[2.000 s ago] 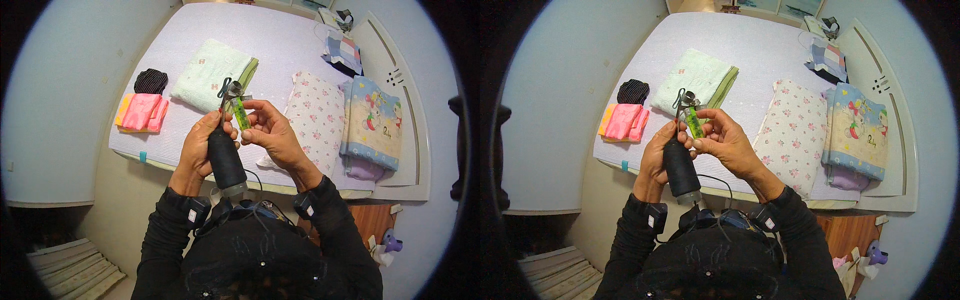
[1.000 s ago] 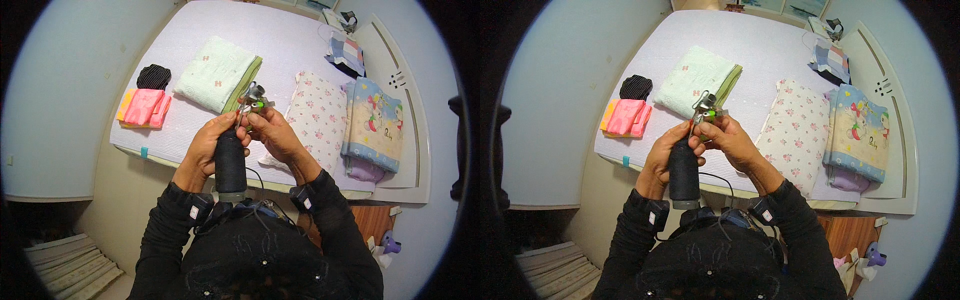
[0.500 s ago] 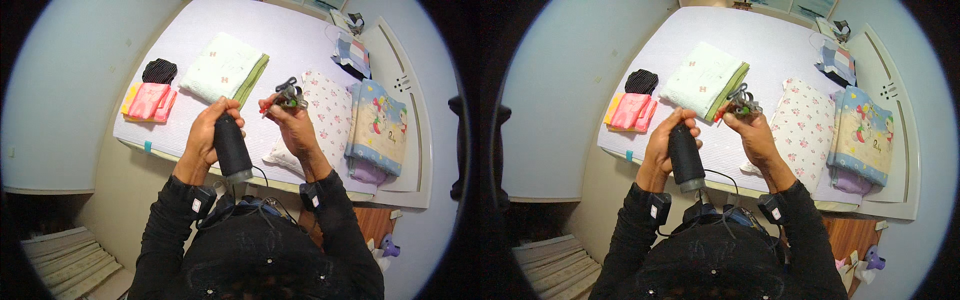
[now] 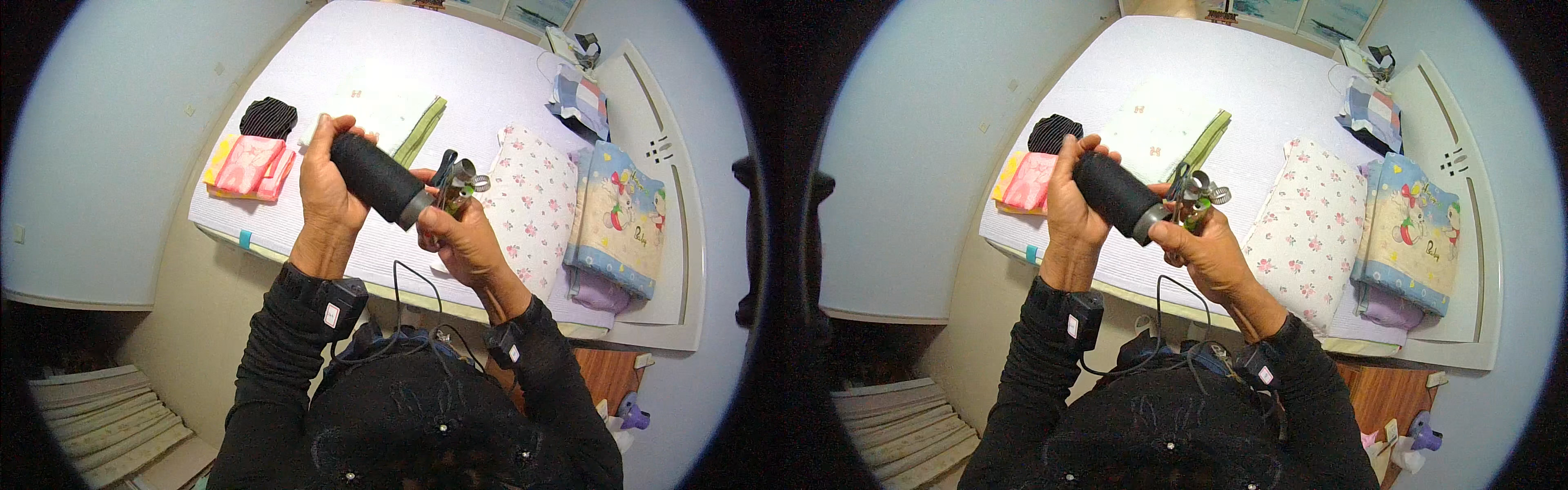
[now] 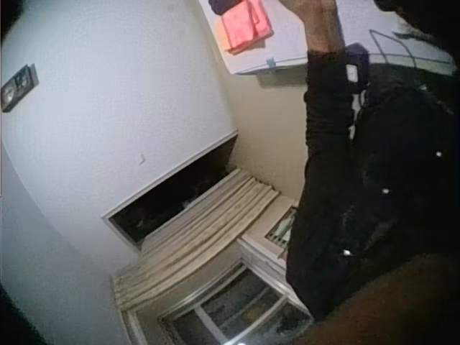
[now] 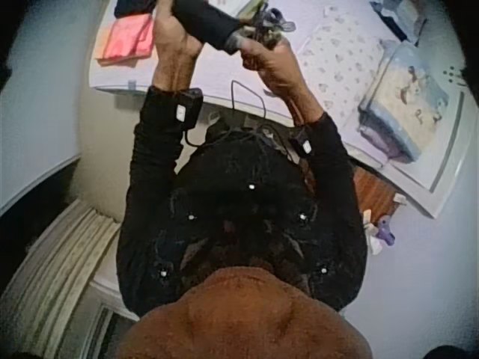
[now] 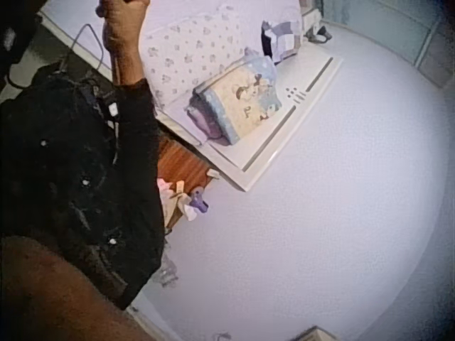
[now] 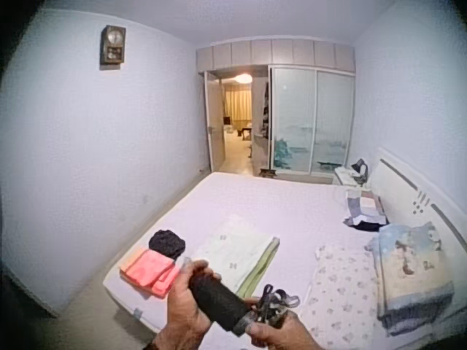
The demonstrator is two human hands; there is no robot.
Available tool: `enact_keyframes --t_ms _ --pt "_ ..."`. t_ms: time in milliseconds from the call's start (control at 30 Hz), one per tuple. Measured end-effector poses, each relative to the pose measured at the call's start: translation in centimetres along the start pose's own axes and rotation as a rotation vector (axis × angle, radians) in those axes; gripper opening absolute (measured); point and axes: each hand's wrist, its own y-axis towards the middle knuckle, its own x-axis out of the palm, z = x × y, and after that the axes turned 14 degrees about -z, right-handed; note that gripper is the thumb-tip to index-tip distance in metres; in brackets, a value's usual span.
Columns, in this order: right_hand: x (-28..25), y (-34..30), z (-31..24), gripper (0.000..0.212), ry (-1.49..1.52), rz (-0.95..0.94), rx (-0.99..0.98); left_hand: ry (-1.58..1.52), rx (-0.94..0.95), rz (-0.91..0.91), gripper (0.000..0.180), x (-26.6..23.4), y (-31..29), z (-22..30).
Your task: The person opens a drawer, removes a folded black cloth, places it back, and then retrieves a green flashlight. They inspect the flashlight by turning it on and off, then walk through the room while holding it.
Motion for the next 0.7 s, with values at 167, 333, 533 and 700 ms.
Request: enact_keyframes --t_ms 167,333,533,700 --pt "0.5 0.1 0.1 0.048 0.225 0.033 0.003 -0.106 -0.063 -0.159 0.044 2.3 -0.6 0.2" --pt "0.4 -0.2 0.3 0.043 0.240 -0.040 -0.012 0.074 0.025 -0.159 0.040 2.9 -0.7 -0.2" --pt "0.0 -0.2 0.6 0.034 0.205 -0.076 0.017 0.386 0.175 -0.237 0.046 3.3 -1.3 -0.8" --pt "-0.4 -0.2 0.9 0.036 0.419 -0.200 -0.047 0.133 0.108 -0.405 0.071 3.6 -2.2 -1.0"
